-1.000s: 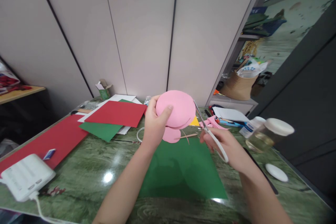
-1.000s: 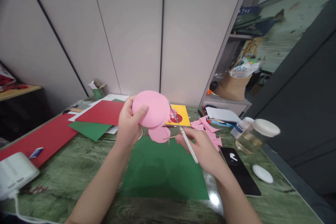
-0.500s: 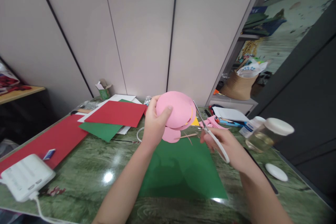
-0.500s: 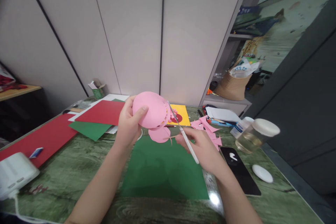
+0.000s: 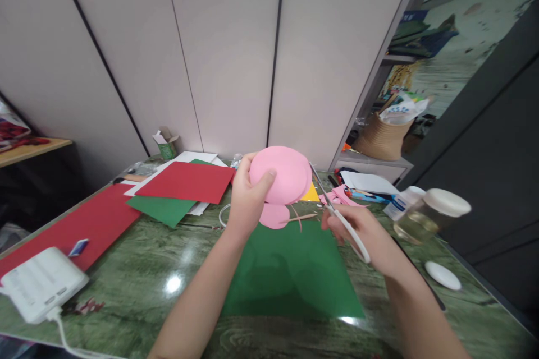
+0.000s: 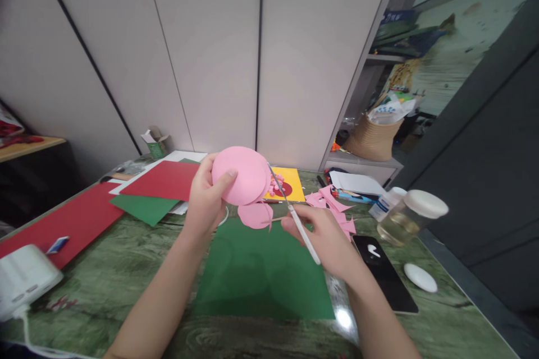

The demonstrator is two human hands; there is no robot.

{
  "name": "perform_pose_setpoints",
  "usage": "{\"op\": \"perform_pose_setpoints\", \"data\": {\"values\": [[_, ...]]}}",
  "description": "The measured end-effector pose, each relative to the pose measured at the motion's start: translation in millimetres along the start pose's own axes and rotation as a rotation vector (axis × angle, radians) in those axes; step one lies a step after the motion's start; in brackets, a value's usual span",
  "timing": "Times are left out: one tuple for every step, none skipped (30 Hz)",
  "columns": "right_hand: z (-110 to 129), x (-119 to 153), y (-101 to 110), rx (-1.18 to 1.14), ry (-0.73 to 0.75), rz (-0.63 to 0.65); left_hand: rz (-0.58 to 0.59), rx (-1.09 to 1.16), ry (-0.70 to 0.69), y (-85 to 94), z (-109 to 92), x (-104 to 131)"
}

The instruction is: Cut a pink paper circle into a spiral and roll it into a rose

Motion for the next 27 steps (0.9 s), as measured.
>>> {"op": "perform_pose_setpoints", "data": {"values": [[0.2,0.0,0.1,0.005,0.002,-0.002,0.000,0.002,0.001,0.1,0.2,0.0],[0.4,0.0,0.3,0.010,0.003,-0.005,0.000,0.006,0.000,0.1,0.2,0.0],[0.6,0.1,0.5,0.014,0.002,-0.007,0.002,0.011,0.002,0.1,0.3,0.0],[0.7,0.1,0.6,0.017,-0.003,-0.006,0.005,0.015,0.005,0.0,0.3,0.0],[0.7,0.1,0.8,0.019,-0.008,-0.004,0.009,0.017,0.007,0.0,0.3,0.0],[0.8,0.1,0.9,0.021,-0.013,-0.002,0.012,0.016,0.009,-0.1,0.1,0.0],[0.8,0.1,1.0,0.024,-0.017,0.000,0.015,0.013,0.011,-0.2,-0.2,0.0],[0.8,0.1,1.2,0.027,-0.019,0.000,0.020,0.008,0.014,-0.3,-0.6,0.1],[0.8,0.2,1.3,0.031,-0.020,-0.004,0.023,0.003,0.015,-0.3,-1.0,0.2],[0.9,0.3,1.5,0.035,-0.020,-0.007,0.024,0.000,0.014,-0.4,-1.5,0.3],[1.0,0.4,1.7,0.036,-0.021,-0.009,0.027,-0.002,0.014,-0.4,-1.9,0.5],[1.1,0.5,1.8,0.037,-0.022,-0.011,0.030,-0.002,0.014,-0.5,-2.2,0.6],[1.3,0.7,2.0,0.038,-0.024,-0.012,0.035,0.001,0.015,-0.5,-2.3,0.7],[1.6,0.8,2.1,0.037,-0.024,-0.012,0.037,0.004,0.016,-0.5,-2.2,0.8],[1.9,0.9,2.2,0.036,-0.023,-0.012,0.036,0.009,0.017,-0.3,-1.9,0.8],[2.1,0.9,2.3,0.035,-0.022,-0.011,0.031,0.012,0.016,-0.1,-1.5,0.7],[2.3,0.9,2.3,0.034,-0.019,-0.010,0.023,0.014,0.013,0.2,-1.0,0.5],[2.4,0.9,2.2,0.033,-0.015,-0.006,0.015,0.015,0.009,0.5,-0.5,0.4],[2.3,0.9,2.0,0.033,-0.014,-0.002,0.010,0.015,0.006,0.7,-0.1,0.2],[2.1,0.8,1.9,0.035,-0.014,0.000,0.009,0.015,0.004,0.8,0.2,0.0],[1.9,0.7,1.7,0.038,-0.015,0.000,0.013,0.015,0.004,0.8,0.3,-0.1],[1.6,0.5,1.6,0.039,-0.014,0.000,0.018,0.015,0.004,0.7,0.4,-0.2],[1.4,0.4,1.6,0.040,-0.013,0.000,0.025,0.015,0.005,0.5,0.3,-0.1],[1.3,0.3,1.5,0.039,-0.010,0.002,0.030,0.016,0.005,0.2,0.1,-0.1],[1.2,0.3,1.4,0.039,-0.005,0.004,0.034,0.017,0.005,-0.1,-0.2,0.0],[1.2,0.3,1.3,0.038,-0.002,0.006,0.038,0.017,0.004,-0.4,-0.5,0.1],[1.3,0.4,1.3,0.038,-0.002,0.004,0.041,0.018,0.004,-0.7,-0.7,0.2]]}}
Point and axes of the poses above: each hand's wrist, its own x-axis away from the middle knuckle, its own y-axis out of the back of the hand, z = x × y, the point moved 2 cm from there along -x, towards the middle knuckle, and after that the axes turned 15 degrees about x, right-handed, at the moved point
